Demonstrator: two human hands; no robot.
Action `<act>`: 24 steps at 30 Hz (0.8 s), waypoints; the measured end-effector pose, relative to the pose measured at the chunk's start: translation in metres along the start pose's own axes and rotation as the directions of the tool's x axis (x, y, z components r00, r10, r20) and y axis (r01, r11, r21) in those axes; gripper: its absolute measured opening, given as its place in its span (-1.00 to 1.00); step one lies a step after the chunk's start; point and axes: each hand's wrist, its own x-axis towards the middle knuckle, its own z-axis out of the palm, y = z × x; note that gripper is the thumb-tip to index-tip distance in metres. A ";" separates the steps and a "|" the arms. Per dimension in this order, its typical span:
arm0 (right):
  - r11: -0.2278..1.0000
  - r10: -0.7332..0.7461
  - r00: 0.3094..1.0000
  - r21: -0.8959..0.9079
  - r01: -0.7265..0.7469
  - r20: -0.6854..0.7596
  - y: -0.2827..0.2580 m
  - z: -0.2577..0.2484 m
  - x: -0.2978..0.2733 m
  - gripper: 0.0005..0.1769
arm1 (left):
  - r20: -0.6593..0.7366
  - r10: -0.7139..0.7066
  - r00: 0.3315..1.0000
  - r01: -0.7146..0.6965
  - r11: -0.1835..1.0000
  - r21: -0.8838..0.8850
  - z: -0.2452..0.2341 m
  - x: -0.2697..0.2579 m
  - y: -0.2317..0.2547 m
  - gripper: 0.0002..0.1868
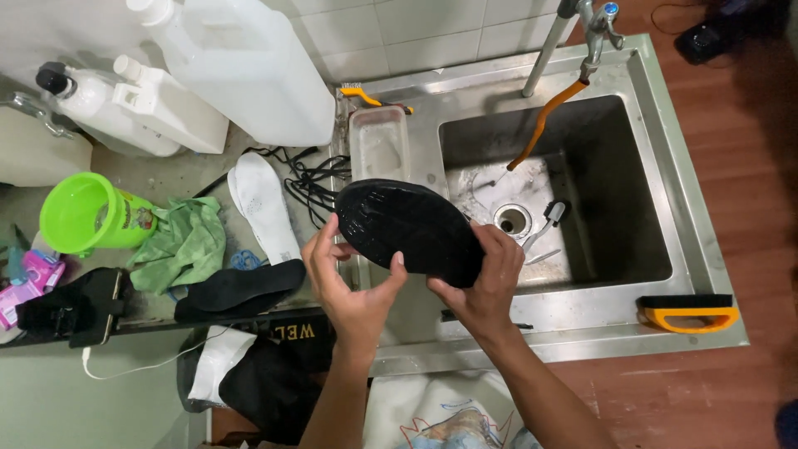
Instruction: The person scrubs the sole and upper of a black shoe with a small brush over a stainless steel sink, then rinses the shoe under running water. The person continues to scrub the shoe's upper surface with the brush.
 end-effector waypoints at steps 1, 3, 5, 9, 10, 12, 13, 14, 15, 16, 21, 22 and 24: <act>1.000 -0.011 1.000 -0.012 0.011 -0.007 -0.002 -0.002 0.000 0.14 | -0.003 0.016 1.000 -0.016 1.000 -0.015 0.000 0.001 0.001 -0.05; 0.999 -0.024 1.000 -0.023 0.024 -0.013 -0.005 -0.003 0.001 0.15 | -0.009 0.031 0.999 -0.031 0.999 -0.028 0.000 0.002 0.003 -0.03; 1.000 -0.014 1.000 -0.005 0.014 -0.015 -0.005 -0.004 0.002 0.13 | -0.004 0.044 0.999 -0.044 0.997 -0.057 0.001 0.003 0.005 0.01; 1.000 0.014 1.000 0.028 -0.013 -0.014 -0.010 -0.007 0.004 0.15 | 0.004 0.073 0.997 -0.073 0.996 -0.043 0.000 0.002 0.016 0.12; 0.998 0.017 1.000 0.054 -0.016 -0.024 -0.010 -0.007 0.003 0.16 | 0.008 0.084 0.996 -0.083 0.996 -0.039 0.000 0.003 0.018 0.11; 0.997 0.020 0.999 0.080 -0.018 -0.032 -0.008 -0.009 0.002 0.16 | 0.011 0.092 0.996 -0.092 0.995 -0.035 -0.001 0.004 0.024 0.10; 0.995 0.023 0.999 0.099 -0.020 -0.031 -0.008 -0.010 0.002 0.17 | 0.011 0.104 0.994 -0.104 0.994 -0.041 -0.001 0.005 0.029 0.09; 0.993 0.027 0.999 0.118 -0.024 -0.030 -0.007 -0.011 0.002 0.18 | 0.011 0.116 0.993 -0.116 0.992 -0.047 -0.002 0.005 0.033 0.07; 0.993 0.028 0.999 0.118 -0.025 -0.028 -0.009 -0.012 0.002 0.18 | 0.011 0.114 0.993 -0.114 0.992 -0.046 -0.004 0.007 0.035 0.07; 0.992 0.030 0.999 0.120 -0.025 -0.033 -0.010 -0.013 0.002 0.18 | 0.010 0.125 0.992 -0.124 0.991 -0.047 -0.004 0.008 0.037 0.07; 0.994 0.010 0.999 0.107 -0.006 -0.040 -0.013 -0.017 0.005 0.20 | 0.011 0.153 0.988 -0.153 0.987 -0.041 -0.005 0.009 0.042 0.08; 0.993 0.013 0.999 0.114 -0.009 -0.041 -0.013 -0.017 0.005 0.20 | 0.012 0.156 0.988 -0.155 0.987 -0.039 -0.005 0.009 0.042 0.08; 0.993 0.018 0.999 0.119 -0.013 -0.042 -0.014 -0.018 0.005 0.20 | 0.015 0.157 0.987 -0.157 0.987 -0.039 -0.005 0.008 0.041 0.08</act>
